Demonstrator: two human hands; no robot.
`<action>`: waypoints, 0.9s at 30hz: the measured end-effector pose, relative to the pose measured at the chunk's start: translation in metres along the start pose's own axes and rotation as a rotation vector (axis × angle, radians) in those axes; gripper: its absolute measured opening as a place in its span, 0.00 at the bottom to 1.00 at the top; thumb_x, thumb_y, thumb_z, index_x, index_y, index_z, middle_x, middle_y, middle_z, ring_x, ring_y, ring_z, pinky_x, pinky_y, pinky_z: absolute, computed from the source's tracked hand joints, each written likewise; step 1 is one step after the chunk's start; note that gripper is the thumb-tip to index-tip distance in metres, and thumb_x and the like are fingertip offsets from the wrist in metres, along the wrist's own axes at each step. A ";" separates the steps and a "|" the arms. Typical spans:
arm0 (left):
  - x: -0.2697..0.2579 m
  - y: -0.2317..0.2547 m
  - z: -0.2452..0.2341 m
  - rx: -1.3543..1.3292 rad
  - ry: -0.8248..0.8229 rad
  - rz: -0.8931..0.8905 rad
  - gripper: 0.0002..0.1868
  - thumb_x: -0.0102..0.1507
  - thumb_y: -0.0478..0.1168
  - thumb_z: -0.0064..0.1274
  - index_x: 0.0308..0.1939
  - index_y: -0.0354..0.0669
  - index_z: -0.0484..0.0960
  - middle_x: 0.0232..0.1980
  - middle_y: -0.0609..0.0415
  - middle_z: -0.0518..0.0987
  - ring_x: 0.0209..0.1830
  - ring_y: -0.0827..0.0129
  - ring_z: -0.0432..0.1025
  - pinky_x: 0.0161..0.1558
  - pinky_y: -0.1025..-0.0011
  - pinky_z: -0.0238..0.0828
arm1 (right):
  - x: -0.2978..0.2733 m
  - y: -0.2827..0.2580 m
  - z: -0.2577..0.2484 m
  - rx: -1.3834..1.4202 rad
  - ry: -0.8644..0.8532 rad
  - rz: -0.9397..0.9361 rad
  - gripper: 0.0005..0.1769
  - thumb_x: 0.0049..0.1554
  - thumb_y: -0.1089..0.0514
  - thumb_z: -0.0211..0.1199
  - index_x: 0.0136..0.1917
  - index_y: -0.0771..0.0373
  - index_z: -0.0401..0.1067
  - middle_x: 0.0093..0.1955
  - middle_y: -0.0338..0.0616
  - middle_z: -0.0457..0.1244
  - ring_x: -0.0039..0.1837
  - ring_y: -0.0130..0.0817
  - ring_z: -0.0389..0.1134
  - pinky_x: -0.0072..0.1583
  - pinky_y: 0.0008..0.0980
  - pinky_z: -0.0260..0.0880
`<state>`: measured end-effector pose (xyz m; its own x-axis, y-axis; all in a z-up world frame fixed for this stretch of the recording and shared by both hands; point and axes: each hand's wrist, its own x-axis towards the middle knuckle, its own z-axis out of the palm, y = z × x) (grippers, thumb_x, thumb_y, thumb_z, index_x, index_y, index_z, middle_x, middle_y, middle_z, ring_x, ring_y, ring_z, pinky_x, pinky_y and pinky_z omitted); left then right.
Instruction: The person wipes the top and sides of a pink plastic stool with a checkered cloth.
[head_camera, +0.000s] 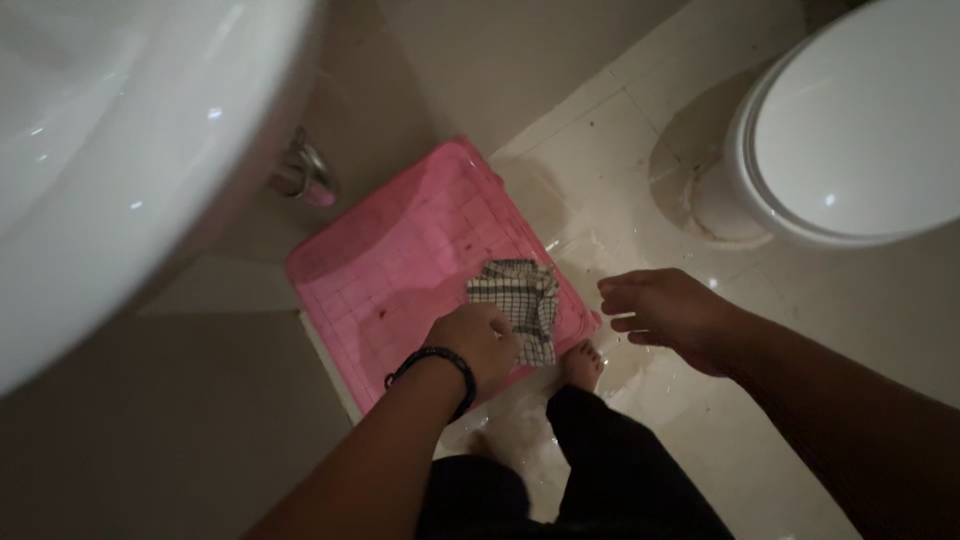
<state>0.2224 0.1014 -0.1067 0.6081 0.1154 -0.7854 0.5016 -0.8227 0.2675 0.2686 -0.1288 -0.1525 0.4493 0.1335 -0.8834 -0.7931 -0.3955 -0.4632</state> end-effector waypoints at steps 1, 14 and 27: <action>0.004 0.000 0.002 0.013 -0.013 -0.007 0.17 0.61 0.52 0.56 0.50 0.51 0.84 0.56 0.49 0.82 0.58 0.57 0.77 0.62 0.63 0.73 | 0.002 0.003 0.002 -0.035 -0.006 -0.011 0.30 0.59 0.50 0.60 0.73 0.59 0.69 0.67 0.46 0.68 0.66 0.41 0.68 0.65 0.38 0.68; 0.028 -0.024 0.025 0.098 -0.181 0.078 0.16 0.63 0.47 0.54 0.52 0.46 0.82 0.55 0.45 0.82 0.54 0.55 0.78 0.56 0.62 0.76 | 0.020 0.053 0.066 -0.278 0.109 -0.061 0.26 0.59 0.49 0.58 0.68 0.60 0.74 0.63 0.48 0.69 0.65 0.39 0.70 0.67 0.39 0.66; 0.058 -0.111 0.013 0.423 -0.238 0.370 0.22 0.65 0.49 0.51 0.57 0.39 0.79 0.64 0.39 0.76 0.64 0.49 0.72 0.66 0.59 0.69 | -0.010 0.092 0.163 -0.353 0.324 0.011 0.24 0.60 0.45 0.58 0.65 0.59 0.75 0.60 0.52 0.71 0.63 0.45 0.72 0.66 0.40 0.69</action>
<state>0.1943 0.1925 -0.1890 0.5164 -0.3076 -0.7992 -0.0341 -0.9399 0.3397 0.1239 -0.0190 -0.1979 0.5912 -0.1408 -0.7941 -0.6356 -0.6875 -0.3512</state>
